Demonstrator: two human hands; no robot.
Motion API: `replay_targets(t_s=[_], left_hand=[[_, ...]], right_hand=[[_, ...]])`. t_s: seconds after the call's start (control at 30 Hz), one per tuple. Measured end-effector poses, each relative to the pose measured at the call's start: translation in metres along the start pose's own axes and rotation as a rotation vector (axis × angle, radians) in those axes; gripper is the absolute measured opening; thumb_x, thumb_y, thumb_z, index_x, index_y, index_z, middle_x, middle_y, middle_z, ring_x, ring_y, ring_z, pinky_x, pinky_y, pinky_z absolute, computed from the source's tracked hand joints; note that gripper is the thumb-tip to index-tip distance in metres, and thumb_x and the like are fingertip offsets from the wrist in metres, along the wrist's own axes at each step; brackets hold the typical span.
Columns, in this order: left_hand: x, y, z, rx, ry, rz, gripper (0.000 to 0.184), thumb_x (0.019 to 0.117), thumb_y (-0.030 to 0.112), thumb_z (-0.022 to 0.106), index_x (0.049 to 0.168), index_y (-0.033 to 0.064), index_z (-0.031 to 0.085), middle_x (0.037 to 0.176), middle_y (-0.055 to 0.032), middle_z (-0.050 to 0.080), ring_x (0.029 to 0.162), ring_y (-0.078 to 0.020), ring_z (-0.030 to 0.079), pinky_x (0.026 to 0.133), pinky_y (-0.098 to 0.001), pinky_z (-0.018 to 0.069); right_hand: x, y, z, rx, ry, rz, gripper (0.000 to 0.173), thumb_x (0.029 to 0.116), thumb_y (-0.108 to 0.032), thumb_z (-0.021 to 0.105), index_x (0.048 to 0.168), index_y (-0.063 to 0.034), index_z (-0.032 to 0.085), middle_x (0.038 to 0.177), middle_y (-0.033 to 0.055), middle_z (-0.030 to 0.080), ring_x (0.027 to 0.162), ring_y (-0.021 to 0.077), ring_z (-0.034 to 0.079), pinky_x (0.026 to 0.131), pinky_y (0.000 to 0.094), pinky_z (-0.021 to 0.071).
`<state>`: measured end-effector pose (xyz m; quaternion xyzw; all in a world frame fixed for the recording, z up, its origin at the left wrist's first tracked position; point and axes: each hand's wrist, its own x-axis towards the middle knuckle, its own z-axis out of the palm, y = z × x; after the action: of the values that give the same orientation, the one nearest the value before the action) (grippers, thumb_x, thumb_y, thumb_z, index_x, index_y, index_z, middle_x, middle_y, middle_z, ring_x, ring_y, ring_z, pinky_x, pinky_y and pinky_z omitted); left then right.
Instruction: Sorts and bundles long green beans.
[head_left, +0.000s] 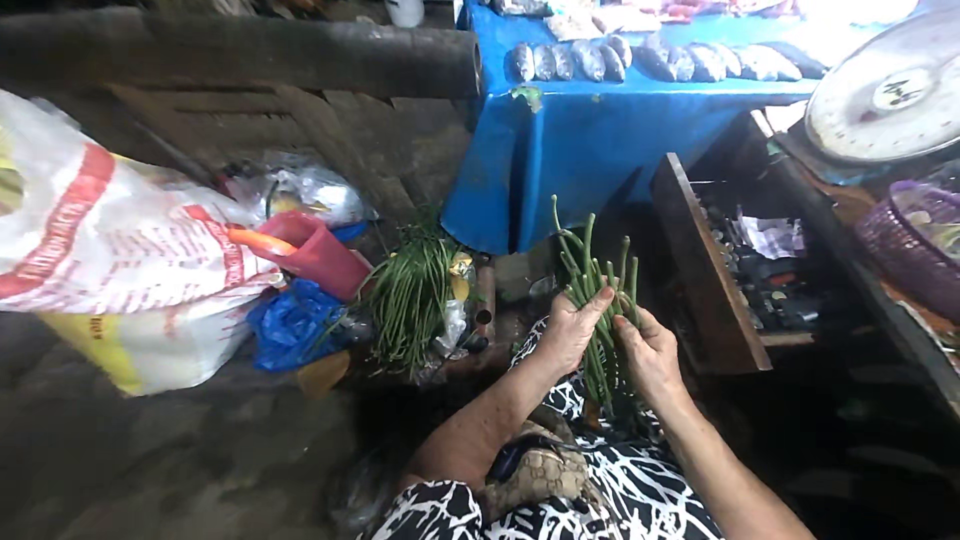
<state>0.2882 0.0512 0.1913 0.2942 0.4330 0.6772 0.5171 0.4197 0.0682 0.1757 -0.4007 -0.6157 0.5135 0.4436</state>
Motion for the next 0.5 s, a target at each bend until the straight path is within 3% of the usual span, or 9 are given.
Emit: replay_targets(t_s=[0.07, 0.17, 0.23, 0.33, 0.43, 0.5], left_hand=[[-0.001, 0.001, 0.000, 0.006, 0.014, -0.034, 0.028, 0.1003, 0.005, 0.062, 0.127, -0.0030, 0.056, 0.110, -0.0092, 0.069, 0.102, -0.0119, 0.068, 0.095, -0.0300, 0.0568], [-0.001, -0.002, -0.001, 0.002, 0.014, -0.025, 0.024, 0.0984, 0.001, 0.063, 0.122, -0.0033, 0.059, 0.106, -0.0081, 0.070, 0.099, -0.0114, 0.069, 0.093, -0.0292, 0.0574], [-0.001, -0.002, -0.001, -0.003, 0.012, -0.035, 0.022, 0.0981, 0.001, 0.064, 0.120, -0.0031, 0.061, 0.105, -0.0088, 0.071, 0.099, -0.0127, 0.069, 0.092, -0.0301, 0.0579], [0.002, -0.002, -0.002, -0.018, 0.002, -0.037, 0.021, 0.0992, 0.001, 0.061, 0.119, -0.0028, 0.065, 0.106, -0.0104, 0.072, 0.099, -0.0159, 0.069, 0.093, -0.0322, 0.0575], [0.005, 0.000, -0.002, -0.091, 0.005, -0.099, 0.021, 0.1034, 0.002, 0.054, 0.121, -0.0046, 0.064, 0.102, -0.0163, 0.073, 0.091, -0.0239, 0.073, 0.085, -0.0390, 0.0623], [0.007, -0.003, -0.006, -0.111, -0.010, -0.087, 0.023, 0.1048, 0.004, 0.051, 0.122, -0.0045, 0.063, 0.089, -0.0134, 0.071, 0.081, -0.0224, 0.072, 0.081, -0.0376, 0.0623]], right_hand=[[0.001, 0.001, -0.002, -0.020, 0.010, -0.017, 0.024, 0.1045, -0.009, 0.052, 0.121, 0.0038, 0.065, 0.099, 0.0002, 0.073, 0.088, -0.0023, 0.068, 0.083, 0.0161, 0.0569], [0.001, 0.001, -0.005, -0.069, -0.045, 0.001, 0.027, 0.1048, -0.011, 0.052, 0.125, 0.0031, 0.063, 0.099, 0.0013, 0.073, 0.086, -0.0004, 0.069, 0.080, 0.0182, 0.0582], [0.000, 0.001, -0.006, -0.072, -0.066, 0.016, 0.031, 0.1046, -0.012, 0.053, 0.129, 0.0042, 0.061, 0.102, 0.0031, 0.074, 0.088, 0.0003, 0.070, 0.082, 0.0185, 0.0587], [0.001, 0.003, -0.008, -0.066, -0.035, -0.024, 0.028, 0.1028, -0.009, 0.056, 0.126, 0.0037, 0.063, 0.105, 0.0024, 0.073, 0.092, -0.0009, 0.068, 0.084, 0.0165, 0.0567], [0.005, 0.007, -0.014, 0.044, 0.040, -0.064, 0.023, 0.1020, -0.005, 0.054, 0.121, 0.0054, 0.062, 0.096, 0.0034, 0.073, 0.086, 0.0076, 0.070, 0.080, 0.0241, 0.0603], [0.011, 0.004, -0.022, 0.162, 0.102, -0.020, 0.020, 0.1016, -0.003, 0.051, 0.117, 0.0051, 0.060, 0.089, 0.0052, 0.073, 0.080, 0.0134, 0.072, 0.076, 0.0299, 0.0626]])
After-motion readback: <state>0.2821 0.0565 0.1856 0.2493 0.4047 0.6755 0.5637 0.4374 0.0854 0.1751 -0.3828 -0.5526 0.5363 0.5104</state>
